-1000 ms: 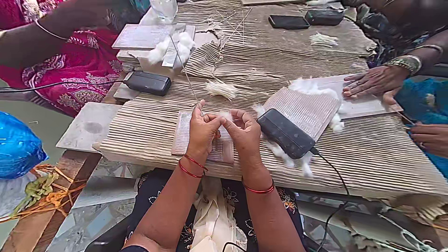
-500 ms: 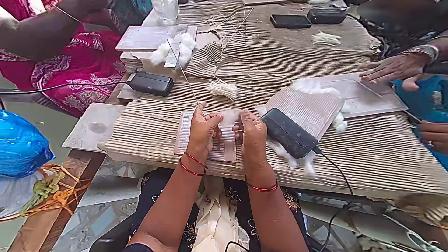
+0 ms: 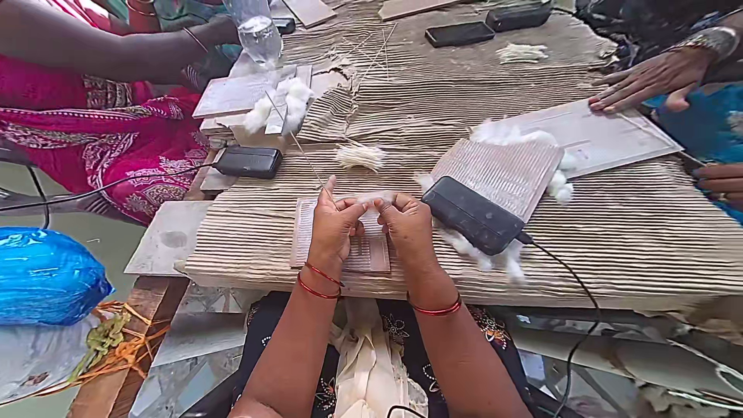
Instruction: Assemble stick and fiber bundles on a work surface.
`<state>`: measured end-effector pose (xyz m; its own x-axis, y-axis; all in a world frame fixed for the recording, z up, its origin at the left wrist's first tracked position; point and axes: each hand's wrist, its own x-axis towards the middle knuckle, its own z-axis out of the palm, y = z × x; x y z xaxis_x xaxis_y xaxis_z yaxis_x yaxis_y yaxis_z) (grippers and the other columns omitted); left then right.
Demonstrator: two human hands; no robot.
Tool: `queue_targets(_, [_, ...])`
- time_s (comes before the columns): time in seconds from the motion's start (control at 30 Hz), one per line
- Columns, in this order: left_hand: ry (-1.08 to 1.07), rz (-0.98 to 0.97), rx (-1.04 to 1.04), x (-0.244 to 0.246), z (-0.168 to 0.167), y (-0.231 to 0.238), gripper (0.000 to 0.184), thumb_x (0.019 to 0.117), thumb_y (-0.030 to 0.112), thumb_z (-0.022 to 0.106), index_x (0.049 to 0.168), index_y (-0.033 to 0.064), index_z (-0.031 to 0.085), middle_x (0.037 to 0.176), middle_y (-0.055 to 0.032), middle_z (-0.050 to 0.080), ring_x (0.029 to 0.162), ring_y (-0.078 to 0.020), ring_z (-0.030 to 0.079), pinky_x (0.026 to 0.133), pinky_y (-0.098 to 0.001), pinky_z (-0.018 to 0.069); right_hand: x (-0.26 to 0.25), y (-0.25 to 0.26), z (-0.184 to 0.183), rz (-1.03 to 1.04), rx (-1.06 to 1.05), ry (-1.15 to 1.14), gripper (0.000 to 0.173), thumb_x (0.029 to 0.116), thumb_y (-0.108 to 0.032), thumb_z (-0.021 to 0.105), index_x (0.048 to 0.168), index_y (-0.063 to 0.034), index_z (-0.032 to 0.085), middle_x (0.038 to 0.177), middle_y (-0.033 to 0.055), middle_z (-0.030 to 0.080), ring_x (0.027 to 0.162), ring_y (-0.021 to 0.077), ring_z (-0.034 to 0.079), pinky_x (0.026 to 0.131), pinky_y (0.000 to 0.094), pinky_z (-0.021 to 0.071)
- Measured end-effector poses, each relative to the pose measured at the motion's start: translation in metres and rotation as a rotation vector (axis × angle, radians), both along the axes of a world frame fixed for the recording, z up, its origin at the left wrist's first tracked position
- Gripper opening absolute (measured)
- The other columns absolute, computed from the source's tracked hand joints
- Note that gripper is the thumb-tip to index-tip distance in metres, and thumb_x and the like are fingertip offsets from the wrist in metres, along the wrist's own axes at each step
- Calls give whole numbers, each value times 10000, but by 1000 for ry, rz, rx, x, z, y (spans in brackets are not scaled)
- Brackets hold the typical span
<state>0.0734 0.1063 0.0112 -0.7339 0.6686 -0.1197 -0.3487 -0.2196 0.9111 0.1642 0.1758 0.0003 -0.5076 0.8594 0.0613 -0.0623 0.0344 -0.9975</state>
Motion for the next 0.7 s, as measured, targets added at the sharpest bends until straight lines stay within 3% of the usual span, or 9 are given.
queue_targets(0.1, [-59,19,-2,1,1,2,695,916,-157,615,1492,122,344,804,-52,652,452,-30,483,388,-152,385,9,3,1,-36,-31,61,141,1022,-100,612,892,-49,635,611,-37,539,455,0,437,453,158,396])
queue_targets(0.17, [-91,19,0,-1,3,1,621,925,-144,614,1449,101,389,819,-51,672,449,-21,483,392,-148,394,23,7,6,-142,141,5,109,1025,-129,618,1023,-40,681,688,-22,578,489,4,454,476,166,410])
queue_targets(0.23, [-99,4,11,-3,2,-2,539,929,-110,641,1398,80,455,822,-37,689,446,-6,475,395,-136,390,45,14,15,-252,469,-207,205,1000,-144,663,1167,-30,695,851,71,686,637,112,586,610,293,505])
queue_targets(0.3, [-86,-21,15,-3,0,-5,423,945,-73,649,1318,77,519,833,-17,703,444,13,467,397,-121,381,66,18,30,-248,685,-463,229,950,-138,732,1137,-25,662,874,120,723,722,236,681,660,455,541])
queue_targets(0.4, [-60,-41,30,-3,0,-7,213,960,-44,638,1138,70,614,847,-9,706,436,19,425,391,-122,351,82,17,43,-122,783,-804,93,897,-118,789,947,-45,762,928,172,720,838,365,686,706,594,506])
queue_targets(0.47, [-45,-46,33,-2,2,-7,129,965,-36,630,1034,72,648,851,-12,695,418,15,386,372,-125,331,78,14,47,28,692,-1047,202,896,-145,804,1088,-85,788,1105,199,694,1006,419,661,806,634,507])
queue_targets(0.53, [-46,-67,46,-2,2,-7,196,979,-48,602,1143,49,648,895,-40,732,415,22,393,371,-123,325,74,12,50,128,613,-1125,439,878,-204,832,1288,-102,714,1229,210,652,1097,430,630,866,642,495])
queue_targets(0.6, [-30,-98,83,-3,-2,-6,372,989,-69,573,1346,34,568,903,-62,753,422,29,426,382,-117,339,79,10,46,56,697,-916,546,867,-211,842,1355,-51,656,1216,236,649,1030,424,647,824,619,515])
queue_targets(0.7, [23,-132,66,-1,-3,-7,525,996,-76,557,1490,76,461,935,-71,766,423,31,431,385,-116,335,68,11,33,-183,810,-451,282,976,-151,691,1217,-4,704,1095,199,680,896,279,670,768,419,550])
